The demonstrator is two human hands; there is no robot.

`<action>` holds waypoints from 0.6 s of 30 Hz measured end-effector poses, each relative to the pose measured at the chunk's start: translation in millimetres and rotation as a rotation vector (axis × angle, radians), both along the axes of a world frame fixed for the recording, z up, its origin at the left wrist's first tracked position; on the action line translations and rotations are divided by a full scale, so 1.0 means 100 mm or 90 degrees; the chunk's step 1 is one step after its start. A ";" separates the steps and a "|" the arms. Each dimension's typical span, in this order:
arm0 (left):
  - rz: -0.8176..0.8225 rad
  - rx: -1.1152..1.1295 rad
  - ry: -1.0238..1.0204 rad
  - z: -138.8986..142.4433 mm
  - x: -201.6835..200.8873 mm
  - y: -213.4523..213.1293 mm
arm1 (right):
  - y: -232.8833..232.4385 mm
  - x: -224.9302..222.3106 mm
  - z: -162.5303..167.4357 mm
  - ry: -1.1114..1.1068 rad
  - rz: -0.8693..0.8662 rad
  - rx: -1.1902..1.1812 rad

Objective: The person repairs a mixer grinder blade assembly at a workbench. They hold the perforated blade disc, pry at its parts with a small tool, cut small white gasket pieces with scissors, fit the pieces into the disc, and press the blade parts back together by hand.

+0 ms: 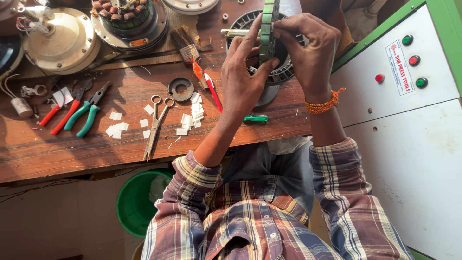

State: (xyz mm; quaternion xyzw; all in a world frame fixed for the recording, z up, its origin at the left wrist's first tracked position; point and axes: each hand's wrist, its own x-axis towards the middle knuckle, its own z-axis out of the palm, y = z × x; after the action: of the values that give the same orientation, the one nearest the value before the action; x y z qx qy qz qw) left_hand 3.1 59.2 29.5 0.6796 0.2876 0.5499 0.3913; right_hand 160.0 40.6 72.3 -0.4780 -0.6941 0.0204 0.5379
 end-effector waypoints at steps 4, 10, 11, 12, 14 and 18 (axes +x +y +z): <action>0.033 0.015 0.042 0.02 0.02 -0.07 | -0.02 0.12 -0.04 -0.011 0.019 -0.002; 0.128 0.060 0.080 0.02 0.16 -0.36 | -0.06 0.36 -0.35 0.222 0.106 -0.054; 0.120 0.056 0.043 0.01 0.18 -0.37 | -0.04 0.40 -0.41 0.241 0.089 -0.048; 0.112 0.052 0.006 0.01 0.21 -0.37 | -0.02 0.45 -0.46 0.231 0.064 -0.031; 0.120 0.057 0.009 -0.01 0.23 -0.36 | 0.01 0.53 -0.55 0.216 0.018 -0.002; 0.104 0.042 0.000 -0.02 0.19 -0.35 | 0.06 0.64 -0.67 0.163 -0.021 0.050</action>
State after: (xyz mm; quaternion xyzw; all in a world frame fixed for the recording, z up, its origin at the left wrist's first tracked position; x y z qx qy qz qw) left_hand 22.1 24.5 27.0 0.6662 0.3240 0.5893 0.3224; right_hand 223.7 46.3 5.6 -0.4615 -0.6120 0.0449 0.6406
